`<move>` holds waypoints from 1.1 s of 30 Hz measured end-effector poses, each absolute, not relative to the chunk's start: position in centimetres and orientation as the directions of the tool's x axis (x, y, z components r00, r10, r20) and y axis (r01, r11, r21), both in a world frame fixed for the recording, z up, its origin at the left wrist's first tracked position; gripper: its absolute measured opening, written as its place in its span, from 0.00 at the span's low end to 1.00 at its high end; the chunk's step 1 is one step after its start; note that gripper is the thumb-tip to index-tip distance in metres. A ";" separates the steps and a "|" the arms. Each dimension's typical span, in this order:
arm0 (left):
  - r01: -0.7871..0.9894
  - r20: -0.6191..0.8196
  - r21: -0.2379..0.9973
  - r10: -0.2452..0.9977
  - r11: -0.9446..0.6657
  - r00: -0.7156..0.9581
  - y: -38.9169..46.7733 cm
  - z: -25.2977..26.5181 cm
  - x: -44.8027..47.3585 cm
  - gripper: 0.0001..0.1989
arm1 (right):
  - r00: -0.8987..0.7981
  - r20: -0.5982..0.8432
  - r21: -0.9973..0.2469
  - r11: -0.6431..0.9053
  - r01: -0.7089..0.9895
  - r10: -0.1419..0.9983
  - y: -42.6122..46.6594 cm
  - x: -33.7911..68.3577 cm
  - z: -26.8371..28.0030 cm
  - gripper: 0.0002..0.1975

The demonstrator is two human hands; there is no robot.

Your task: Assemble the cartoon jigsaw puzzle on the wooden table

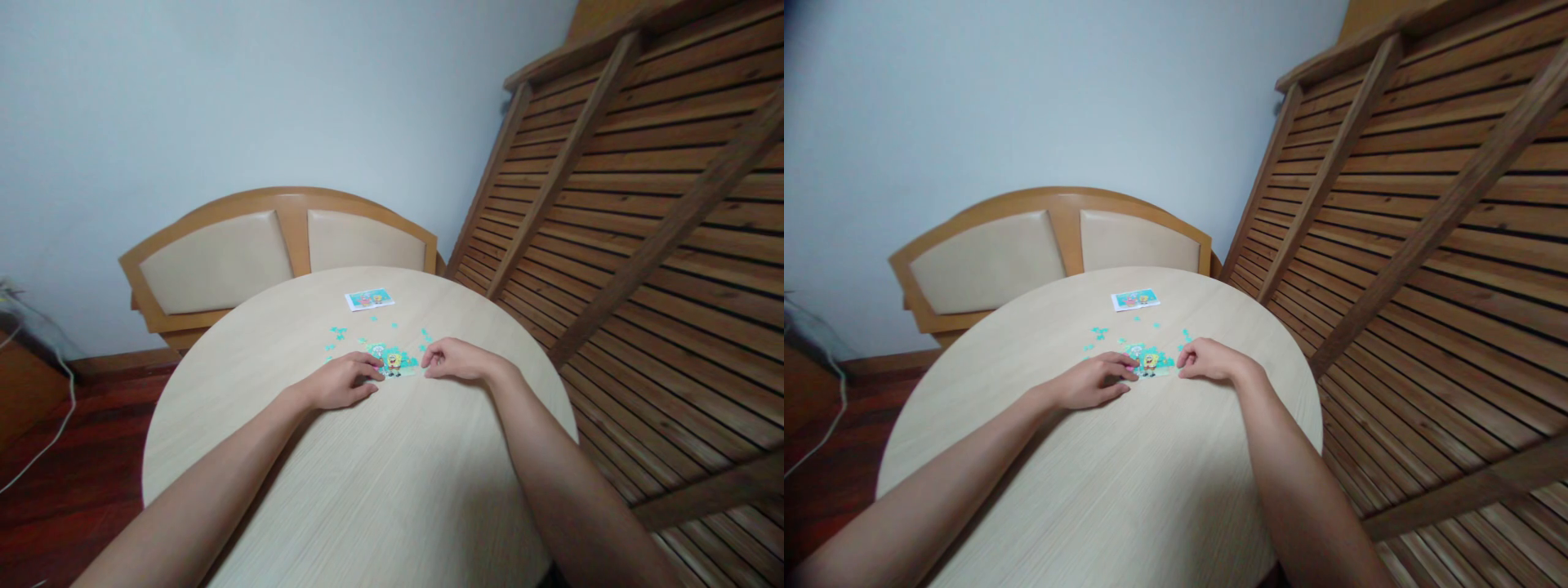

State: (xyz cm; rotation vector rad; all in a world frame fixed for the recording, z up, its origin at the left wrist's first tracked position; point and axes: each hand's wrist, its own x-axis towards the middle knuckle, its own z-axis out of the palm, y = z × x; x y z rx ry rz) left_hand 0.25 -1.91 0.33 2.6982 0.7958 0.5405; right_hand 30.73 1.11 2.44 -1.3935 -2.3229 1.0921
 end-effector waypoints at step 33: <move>0.458 0.280 0.368 0.566 -0.809 0.775 -1.9 0.3 0.3 0.13 | -0.511 -0.162 -0.603 0.325 0.729 0.844 0.4 29.0 3.0 0.15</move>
